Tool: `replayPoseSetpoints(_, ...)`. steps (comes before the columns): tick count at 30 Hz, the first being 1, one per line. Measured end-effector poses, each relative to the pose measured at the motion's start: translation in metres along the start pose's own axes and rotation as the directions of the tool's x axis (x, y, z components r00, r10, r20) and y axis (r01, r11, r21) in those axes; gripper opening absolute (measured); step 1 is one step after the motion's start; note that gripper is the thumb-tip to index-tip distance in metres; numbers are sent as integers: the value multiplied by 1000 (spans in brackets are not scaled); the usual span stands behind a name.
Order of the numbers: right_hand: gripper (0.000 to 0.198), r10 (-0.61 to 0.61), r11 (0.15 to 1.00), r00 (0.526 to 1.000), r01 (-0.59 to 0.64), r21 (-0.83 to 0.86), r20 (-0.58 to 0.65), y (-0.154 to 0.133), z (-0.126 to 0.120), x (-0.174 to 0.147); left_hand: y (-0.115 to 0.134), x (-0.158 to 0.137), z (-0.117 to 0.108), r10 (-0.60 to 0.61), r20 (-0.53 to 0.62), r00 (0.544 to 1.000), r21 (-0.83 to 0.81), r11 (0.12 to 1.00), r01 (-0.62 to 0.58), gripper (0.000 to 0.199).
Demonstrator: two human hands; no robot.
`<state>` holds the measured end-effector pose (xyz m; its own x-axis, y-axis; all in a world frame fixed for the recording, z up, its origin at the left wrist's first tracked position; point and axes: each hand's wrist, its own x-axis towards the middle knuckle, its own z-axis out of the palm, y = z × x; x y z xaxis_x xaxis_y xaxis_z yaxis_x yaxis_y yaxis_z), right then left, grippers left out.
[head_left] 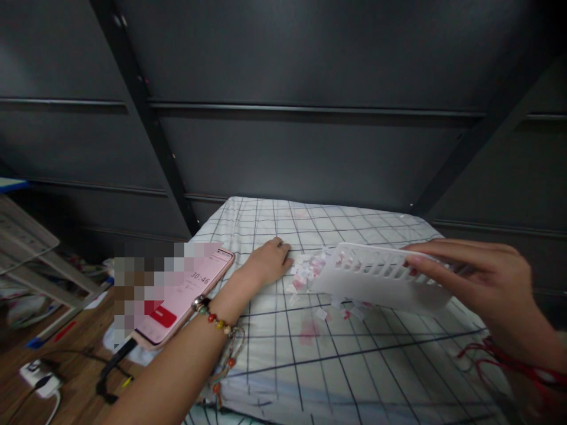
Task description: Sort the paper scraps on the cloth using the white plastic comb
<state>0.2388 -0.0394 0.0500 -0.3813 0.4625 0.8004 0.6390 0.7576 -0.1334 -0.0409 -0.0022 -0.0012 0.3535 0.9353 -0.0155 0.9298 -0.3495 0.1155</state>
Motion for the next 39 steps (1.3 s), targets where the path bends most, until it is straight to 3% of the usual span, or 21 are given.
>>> replayPoseSetpoints(3, 8, -26, 999, 999, 24, 37, 43, -1, 3, -2, 1, -1, -1, -17, 8, 1000, 0, 1000, 17, 35)
replayPoseSetpoints(8, 7, 51, 991, 996, -59, 122, 68, -1, 2, -4, 3, -1, -4, -20, 29, 999, 1, 1000, 20, 35)
replayPoseSetpoints(10, 6, 43, 992, 998, -47, 113, 40, -1, 1, -3, 3, -1, -4, -22, 29, 999, -2, 1000, 22, 35)
replayPoseSetpoints(15, 12, 48, 992, 993, -60, 108, 110, -2, -2, -1, 2, -1, -3, -9, 10, 1000, -4, 1000, 9, 34)
replayPoseSetpoints(20, 13, 86, 993, 995, -89, 82, 42, -3, -3, 0, 1, -1, -1, -11, 10, 1000, -2, 1000, 11, 34)
replayPoseSetpoints(25, 14, 65, 991, 990, -79, 107, 124, 0, -3, 2, 0, 0, 0, -2, 5, 1000, -4, 1000, 2, 34)
replayPoseSetpoints(30, 12, 85, 993, 996, -88, 75, 42, 1, -5, 0, -1, 0, 1, 4, 2, 1000, 14, 1000, -4, 35)
replayPoseSetpoints(35, 13, 105, 988, 989, -115, 99, 102, -2, -8, 3, 0, -2, -1, 5, 0, 1000, 13, 1000, -5, 34)
replayPoseSetpoints(39, 15, 91, 994, 995, -93, 50, 47, -1, -8, 5, 0, -2, -1, 2, -3, 1000, 0, 1000, -2, 34)
